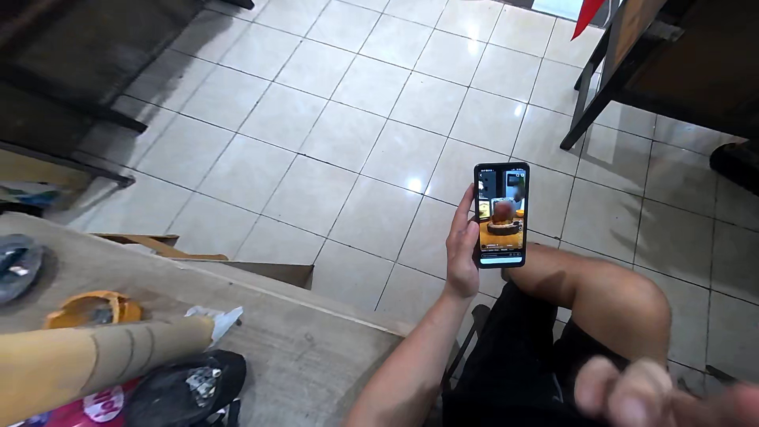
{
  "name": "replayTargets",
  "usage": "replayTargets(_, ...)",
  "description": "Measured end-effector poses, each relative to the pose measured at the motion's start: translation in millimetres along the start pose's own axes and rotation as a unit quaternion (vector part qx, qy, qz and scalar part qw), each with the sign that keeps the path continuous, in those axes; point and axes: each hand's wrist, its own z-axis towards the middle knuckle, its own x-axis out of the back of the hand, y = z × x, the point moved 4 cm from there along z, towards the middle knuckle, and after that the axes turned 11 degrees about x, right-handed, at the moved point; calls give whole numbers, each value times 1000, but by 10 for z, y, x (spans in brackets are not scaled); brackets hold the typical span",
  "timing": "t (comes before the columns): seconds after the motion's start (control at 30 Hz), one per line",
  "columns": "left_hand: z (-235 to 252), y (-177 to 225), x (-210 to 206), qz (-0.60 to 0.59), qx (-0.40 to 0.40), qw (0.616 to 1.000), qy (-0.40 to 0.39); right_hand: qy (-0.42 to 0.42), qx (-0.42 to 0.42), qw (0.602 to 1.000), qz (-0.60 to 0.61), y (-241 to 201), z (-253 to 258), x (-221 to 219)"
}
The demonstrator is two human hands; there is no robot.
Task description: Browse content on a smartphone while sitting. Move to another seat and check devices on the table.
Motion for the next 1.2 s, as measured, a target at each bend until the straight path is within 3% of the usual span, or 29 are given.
replayTargets(0.17,-2,13,-9,-7,7,1000,-2,61,91,975,-192,542,219,636)
replayTargets(0.33,5,9,-7,-2,7,1000,-8,94,-3,946,-311,1083,600,1228)
replayTargets(0.53,10,6,2,-1,1,1000,-6,122,-205,893,-382,1741,891,1897)
replayTargets(0.6,9,9,1,-1,4,1000,8,74,-280,863,-414,1899,958,2036)
replayTargets(0.7,6,0,-3,-2,4,1000,5,-84,-337,801,-488,2030,1017,2203)
replayTargets(0.83,11,6,6,-5,3,1000,2,-312,-370,669,-564,2169,922,2441)
replayTargets(0.97,13,3,3,-4,2,1000,3,-360,-479,574,-559,2246,593,2664)
replayTargets(1.07,12,4,0,-1,-1,1000,7,-356,-522,563,-534,2310,291,2824)
replayTargets(1.2,9,-3,-4,6,0,1000,9,-327,-549,593,-490,2292,129,2986)
